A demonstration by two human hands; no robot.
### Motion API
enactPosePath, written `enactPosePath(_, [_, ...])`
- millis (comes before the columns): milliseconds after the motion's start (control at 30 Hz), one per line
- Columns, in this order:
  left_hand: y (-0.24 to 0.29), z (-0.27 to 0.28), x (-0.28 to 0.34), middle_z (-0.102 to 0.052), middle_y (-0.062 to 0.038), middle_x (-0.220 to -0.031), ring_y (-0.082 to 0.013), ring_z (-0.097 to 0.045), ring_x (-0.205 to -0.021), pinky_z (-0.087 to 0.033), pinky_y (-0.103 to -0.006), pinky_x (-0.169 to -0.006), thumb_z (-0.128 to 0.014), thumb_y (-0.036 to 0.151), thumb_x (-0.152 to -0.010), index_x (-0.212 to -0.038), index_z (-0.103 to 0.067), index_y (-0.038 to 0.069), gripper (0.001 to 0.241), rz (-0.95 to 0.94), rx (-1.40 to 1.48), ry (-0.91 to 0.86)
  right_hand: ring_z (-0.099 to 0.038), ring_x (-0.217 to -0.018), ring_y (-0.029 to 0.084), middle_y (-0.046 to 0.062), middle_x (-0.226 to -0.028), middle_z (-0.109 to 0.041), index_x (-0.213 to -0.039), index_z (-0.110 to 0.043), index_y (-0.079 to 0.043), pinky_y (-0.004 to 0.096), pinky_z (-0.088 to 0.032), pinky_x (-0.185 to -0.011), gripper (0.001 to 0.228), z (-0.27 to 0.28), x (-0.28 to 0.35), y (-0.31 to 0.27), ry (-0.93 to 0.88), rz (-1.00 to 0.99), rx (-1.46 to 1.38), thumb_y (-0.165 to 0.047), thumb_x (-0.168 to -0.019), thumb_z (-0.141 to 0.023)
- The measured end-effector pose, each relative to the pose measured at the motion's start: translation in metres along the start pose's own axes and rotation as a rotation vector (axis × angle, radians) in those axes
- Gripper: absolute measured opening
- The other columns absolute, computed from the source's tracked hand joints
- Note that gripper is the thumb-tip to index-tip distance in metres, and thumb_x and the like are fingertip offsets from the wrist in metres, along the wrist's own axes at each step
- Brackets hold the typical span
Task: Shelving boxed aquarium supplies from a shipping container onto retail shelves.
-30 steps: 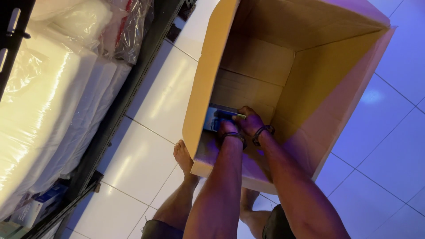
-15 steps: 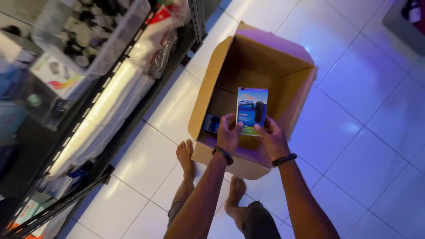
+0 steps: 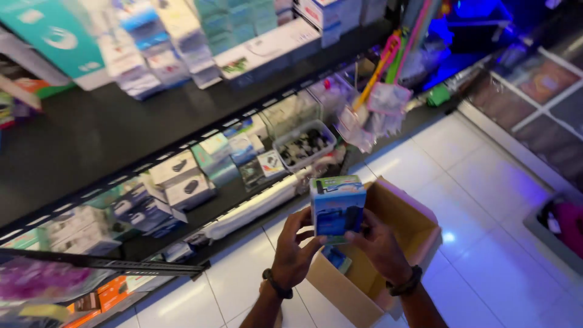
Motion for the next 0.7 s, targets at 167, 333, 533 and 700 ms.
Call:
enactPosePath(167, [0.089, 0.108, 0.033, -0.065, -0.018, -0.148, -0.0320, -0.076, -0.134, -0.070, -0.0453, -0.107, -0.085, 0.028, -0.099, -0.162, -0.059, 0.006, 0.072, -0.222, -0.107, 0.221, -0.081, -0.130, 0.024, 0.015, -0.140, -0.084, -0.155, -0.066, -0.007, 0.040, -0.074, -0.103, 0.063, -0.121, -0.013, -0.102, -0.287, 0.257, 0.122, -0.023, -0.097, -0.084])
enactPosePath(333, [0.129, 0.224, 0.051, -0.062, -0.020, -0.152, -0.0363, -0.072, -0.135, -0.066, -0.0461, -0.111, -0.088, 0.026, -0.100, -0.167, -0.054, 0.001, 0.079, -0.360, -0.247, 0.344, -0.076, -0.137, 0.032, 0.015, -0.148, -0.076, -0.159, -0.064, -0.006, 0.048, -0.071, -0.105, 0.062, -0.240, -0.044, -0.150, -0.504, 0.421, 0.162, -0.015, -0.101, -0.082])
enactPosePath(533, [0.148, 0.357, 0.047, -0.063, -0.022, -0.151, -0.0414, -0.073, -0.134, -0.064, -0.0514, -0.109, -0.091, 0.017, -0.099, -0.167, -0.055, -0.003, 0.080, -0.424, -0.370, 0.501, -0.069, -0.142, 0.047, 0.025, -0.149, -0.069, -0.166, -0.056, 0.003, 0.062, -0.065, -0.107, 0.068, -0.377, -0.094, -0.182, -0.621, 0.526, 0.247, -0.004, -0.103, -0.080])
enactPosePath(700, [0.135, 0.449, 0.008, -0.064, -0.028, -0.148, -0.0445, -0.075, -0.129, -0.065, -0.0510, -0.107, -0.094, 0.005, -0.094, -0.164, -0.058, -0.006, 0.080, -0.419, -0.304, 0.585, -0.072, -0.135, 0.053, 0.033, -0.142, -0.073, -0.162, -0.058, 0.006, 0.066, -0.064, -0.108, 0.062, -0.465, -0.145, -0.183, -0.623, 0.573, 0.286, -0.007, -0.106, -0.080])
Point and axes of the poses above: each hand's wrist, its own x-axis away from the middle knuckle, its own z-axis out of the back of the hand, y = z × x, the point moved 1 cm from there along -x, towards the middle knuckle
